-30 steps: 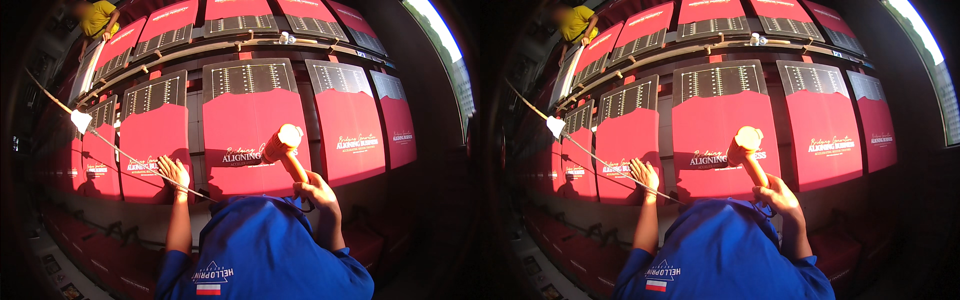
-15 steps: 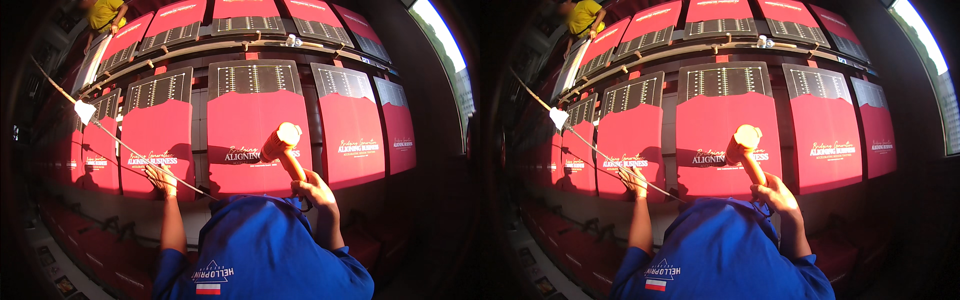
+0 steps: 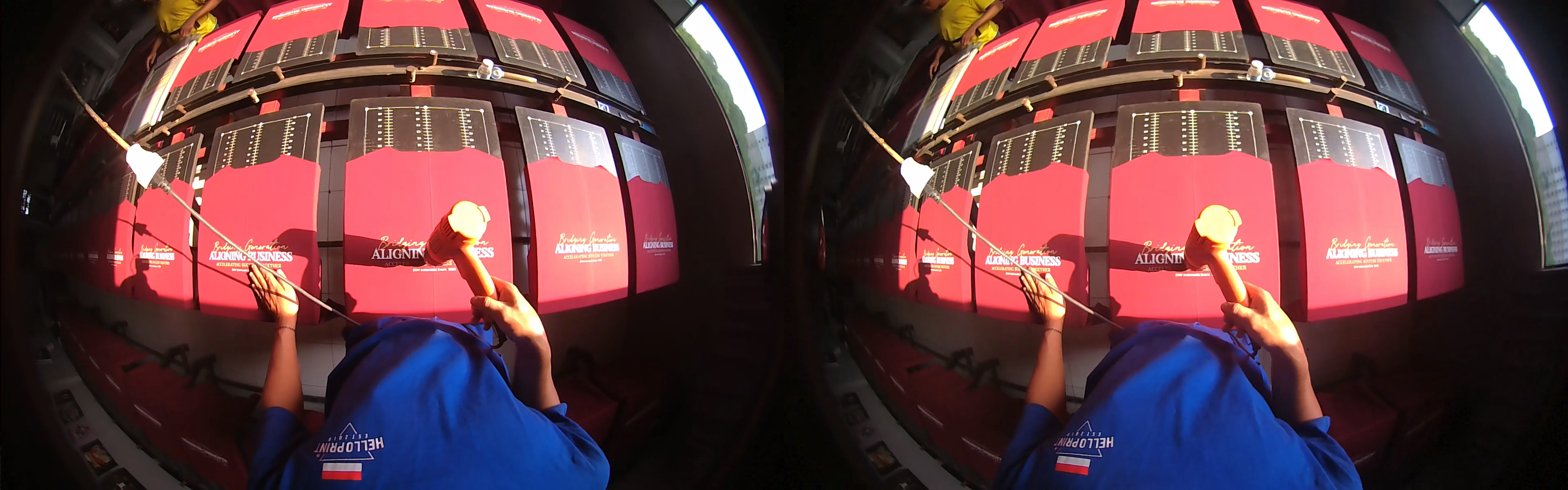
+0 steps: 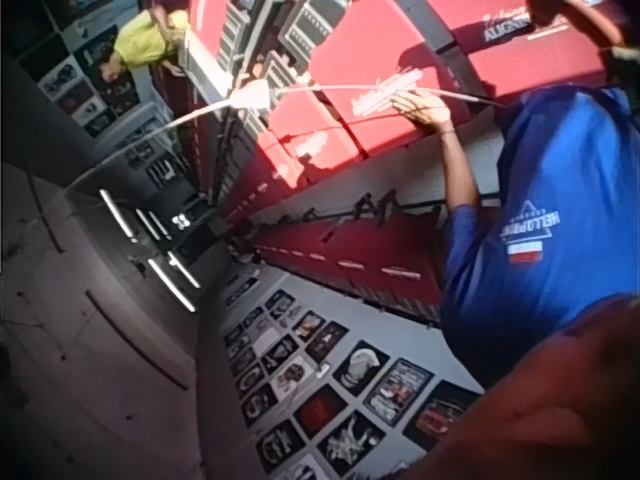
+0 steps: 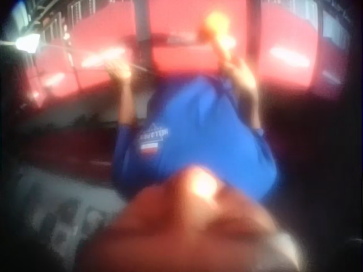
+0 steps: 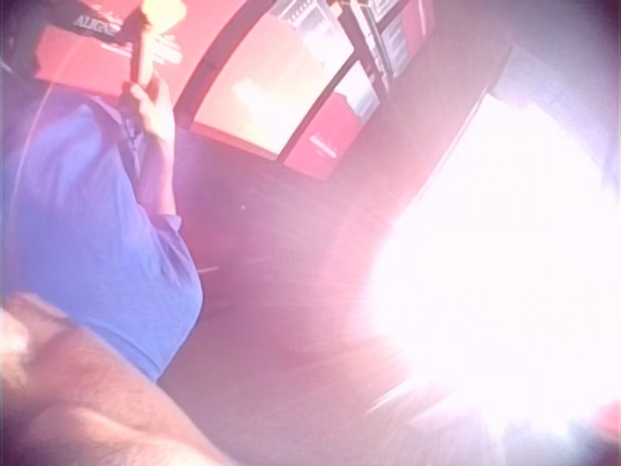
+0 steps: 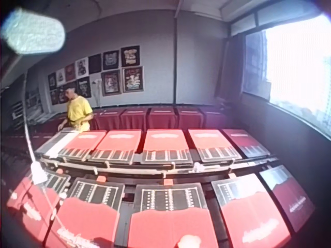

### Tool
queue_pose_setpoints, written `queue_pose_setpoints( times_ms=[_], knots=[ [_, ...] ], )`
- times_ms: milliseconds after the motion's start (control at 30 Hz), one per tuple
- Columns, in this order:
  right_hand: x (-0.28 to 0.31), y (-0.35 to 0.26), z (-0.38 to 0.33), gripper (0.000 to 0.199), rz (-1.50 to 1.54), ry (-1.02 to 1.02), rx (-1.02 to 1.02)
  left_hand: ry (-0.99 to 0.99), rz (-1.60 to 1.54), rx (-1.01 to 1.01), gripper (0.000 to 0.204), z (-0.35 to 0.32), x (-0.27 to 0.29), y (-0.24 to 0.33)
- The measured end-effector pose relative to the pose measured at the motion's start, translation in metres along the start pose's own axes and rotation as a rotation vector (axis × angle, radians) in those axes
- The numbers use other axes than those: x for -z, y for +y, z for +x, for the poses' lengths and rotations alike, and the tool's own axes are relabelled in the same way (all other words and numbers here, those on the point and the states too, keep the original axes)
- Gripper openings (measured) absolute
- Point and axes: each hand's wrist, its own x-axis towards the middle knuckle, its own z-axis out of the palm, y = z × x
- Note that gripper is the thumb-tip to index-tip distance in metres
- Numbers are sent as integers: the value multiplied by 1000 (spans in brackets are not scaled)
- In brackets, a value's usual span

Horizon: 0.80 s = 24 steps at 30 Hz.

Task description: The person uses a heat gun to dry ink on a series of red screen-printed panels mounted on racks, moving the gun across the surface of each panel while holding them steady with their other hand.

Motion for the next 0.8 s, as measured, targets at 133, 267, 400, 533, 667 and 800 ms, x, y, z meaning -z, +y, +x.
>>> queue_pose_setpoints(
  times_ms=[133,267,400,533,667,800],
  knots=[
    [-8,0,2,34,20,11,72,84,-1247,235,60,7,-60,-65],
    [-16,1,6,31,21,69,50,-416,-1542,-72,88,-5,59,48],
    [-21,-1,9,32,9,30,31,-631,-1169,-302,48,-33,117,84],
    [-34,4,8,33,28,52,54,-867,-978,-277,35,-50,125,98],
    [-39,-1,8,32,20,57,39,-1108,-951,-221,43,-71,109,91],
    [-50,5,10,32,21,90,70,-1137,-891,-299,45,-73,99,86]
  ],
)
